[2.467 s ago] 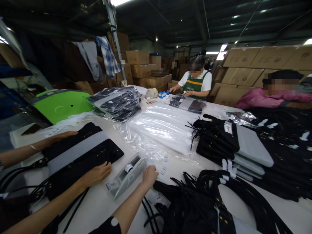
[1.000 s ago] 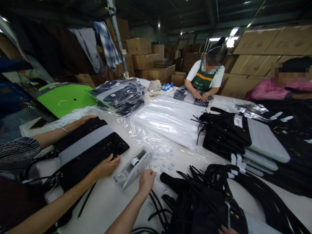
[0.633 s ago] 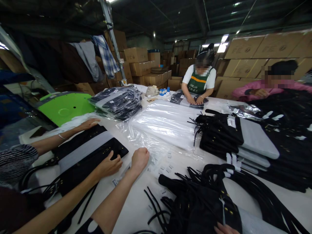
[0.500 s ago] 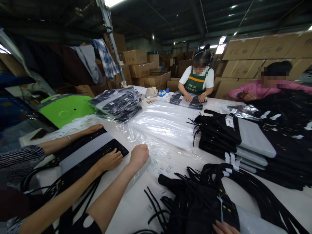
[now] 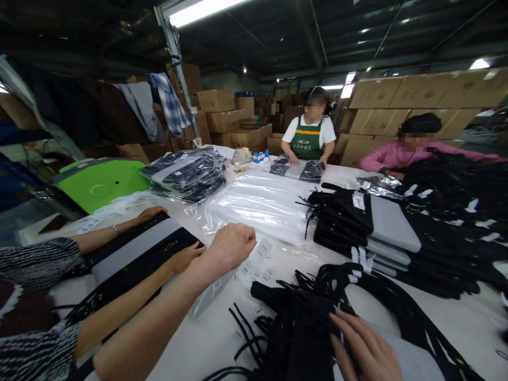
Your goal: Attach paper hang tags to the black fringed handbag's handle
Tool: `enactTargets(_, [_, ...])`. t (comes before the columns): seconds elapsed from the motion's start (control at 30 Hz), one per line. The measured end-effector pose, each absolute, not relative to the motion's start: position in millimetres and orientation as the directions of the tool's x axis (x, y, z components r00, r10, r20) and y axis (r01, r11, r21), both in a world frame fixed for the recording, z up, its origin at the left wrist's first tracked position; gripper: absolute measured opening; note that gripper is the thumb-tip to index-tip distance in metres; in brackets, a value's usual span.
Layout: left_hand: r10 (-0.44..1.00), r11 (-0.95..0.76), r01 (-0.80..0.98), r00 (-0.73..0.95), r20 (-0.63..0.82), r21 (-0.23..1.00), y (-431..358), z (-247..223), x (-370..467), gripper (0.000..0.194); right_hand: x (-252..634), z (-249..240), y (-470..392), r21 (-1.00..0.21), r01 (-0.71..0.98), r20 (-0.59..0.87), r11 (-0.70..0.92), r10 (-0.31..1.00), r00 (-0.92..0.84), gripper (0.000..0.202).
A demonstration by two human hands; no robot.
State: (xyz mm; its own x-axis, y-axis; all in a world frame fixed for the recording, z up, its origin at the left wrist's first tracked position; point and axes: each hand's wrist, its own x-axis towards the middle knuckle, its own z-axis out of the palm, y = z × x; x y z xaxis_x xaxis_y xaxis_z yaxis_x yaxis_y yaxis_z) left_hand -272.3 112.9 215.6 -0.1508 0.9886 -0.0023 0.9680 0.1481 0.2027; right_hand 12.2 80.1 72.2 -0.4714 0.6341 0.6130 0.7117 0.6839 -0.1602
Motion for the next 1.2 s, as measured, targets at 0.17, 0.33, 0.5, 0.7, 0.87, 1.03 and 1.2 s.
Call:
enactTargets(0.17, [0.99, -0.134, 0.874, 0.135, 0.031, 0.466, 94, 252, -223, 0.018, -35, 163, 88, -0.546, 0.518, 0.562, 0.658, 0.747, -0.356, 0.039])
enactTargets(0.33, [0.953, -0.228, 0.574, 0.298, 0.059, 0.787, 96, 273, -194, 0.016, -24, 202, 90, -0.808, 0.334, 0.383, 0.485, 0.864, -0.327, 0.022])
enactTargets(0.5, [0.942, -0.01, 0.288, 0.325, -0.088, 0.958, 123, 210, -175, 0.025, 21, 194, 93, -0.786, 0.557, 0.187, 0.269, 0.962, -0.2, 0.024])
enactTargets(0.7, [0.927, 0.149, 0.719, 0.138, -0.349, 0.679, 139, 96, -136, 0.02, 56, 142, 95, -0.602, 0.794, -0.076, 0.091, 0.982, -0.171, 0.035])
enactTargets(0.87, [0.918, 0.155, 0.755, 0.129, -0.375, 0.638, 127, 77, -110, 0.028, 67, 108, 88, -0.6, 0.8, -0.148, -0.012, 0.984, -0.097, 0.037])
enactTargets(1.03, [0.942, 0.208, 0.686, 0.052, -0.331, 0.698, 126, 66, -104, 0.029, 67, 95, 85, -0.664, 0.744, -0.194, -0.068, 0.977, -0.084, 0.037])
enactTargets(1.2, [0.925, 0.259, 0.643, 0.049, -0.376, 0.721, 139, 59, -110, 0.023, 61, 90, 88, -0.635, 0.769, -0.236, -0.067, 0.965, -0.111, 0.033])
